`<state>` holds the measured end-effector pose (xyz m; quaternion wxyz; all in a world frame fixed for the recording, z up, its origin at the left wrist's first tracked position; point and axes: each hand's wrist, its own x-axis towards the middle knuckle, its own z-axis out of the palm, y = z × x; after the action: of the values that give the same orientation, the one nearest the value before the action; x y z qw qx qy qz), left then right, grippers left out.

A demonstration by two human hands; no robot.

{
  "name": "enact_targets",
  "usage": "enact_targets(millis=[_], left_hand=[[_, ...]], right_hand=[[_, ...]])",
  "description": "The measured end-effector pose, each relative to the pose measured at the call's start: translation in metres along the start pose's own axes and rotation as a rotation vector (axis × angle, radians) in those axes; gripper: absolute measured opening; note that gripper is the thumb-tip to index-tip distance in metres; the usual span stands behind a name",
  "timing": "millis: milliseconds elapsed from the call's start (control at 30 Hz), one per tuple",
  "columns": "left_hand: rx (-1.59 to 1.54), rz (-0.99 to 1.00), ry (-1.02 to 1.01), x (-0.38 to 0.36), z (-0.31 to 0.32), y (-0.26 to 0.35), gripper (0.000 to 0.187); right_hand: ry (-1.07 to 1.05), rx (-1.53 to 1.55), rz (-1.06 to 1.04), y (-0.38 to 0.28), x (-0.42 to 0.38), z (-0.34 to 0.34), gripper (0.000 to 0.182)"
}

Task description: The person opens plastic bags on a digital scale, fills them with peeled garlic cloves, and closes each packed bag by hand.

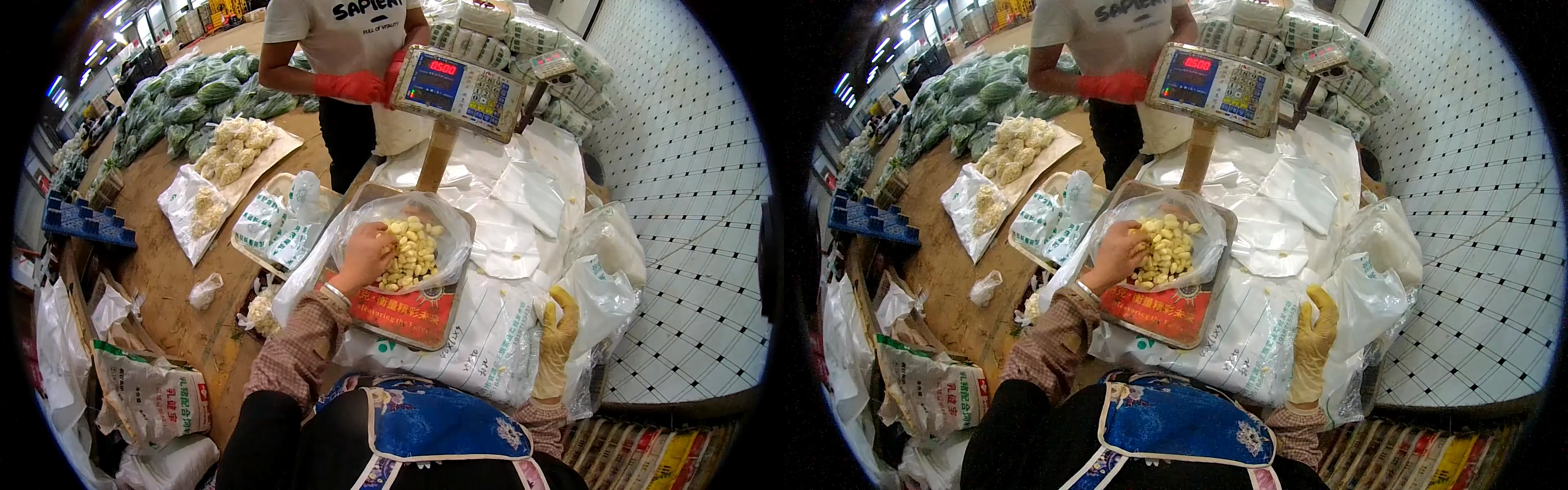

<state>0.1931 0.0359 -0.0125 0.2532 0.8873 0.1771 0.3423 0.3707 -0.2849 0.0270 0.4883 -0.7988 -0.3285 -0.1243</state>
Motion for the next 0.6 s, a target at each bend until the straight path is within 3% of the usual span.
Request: enact_targets(millis=[67, 267, 600], left_hand=[[0.174, 0.116, 0.005, -0.002, 0.005, 0.000, 0.018], [0.270, 0.013, -0.029, -0.002, 0.014, -0.001, 0.018], [0.267, 0.032, -0.057, 0.004, 0.021, -0.003, 0.015]], right_hand=[[-0.001, 0.016, 0.005, -0.003, 0.000, 0.000, 0.023], [-0.005, -0.013, -0.004, -0.012, -0.001, -0.005, 0.022], [-0.004, 0.034, 0.065, -0.003, -0.004, -0.007, 0.021]])
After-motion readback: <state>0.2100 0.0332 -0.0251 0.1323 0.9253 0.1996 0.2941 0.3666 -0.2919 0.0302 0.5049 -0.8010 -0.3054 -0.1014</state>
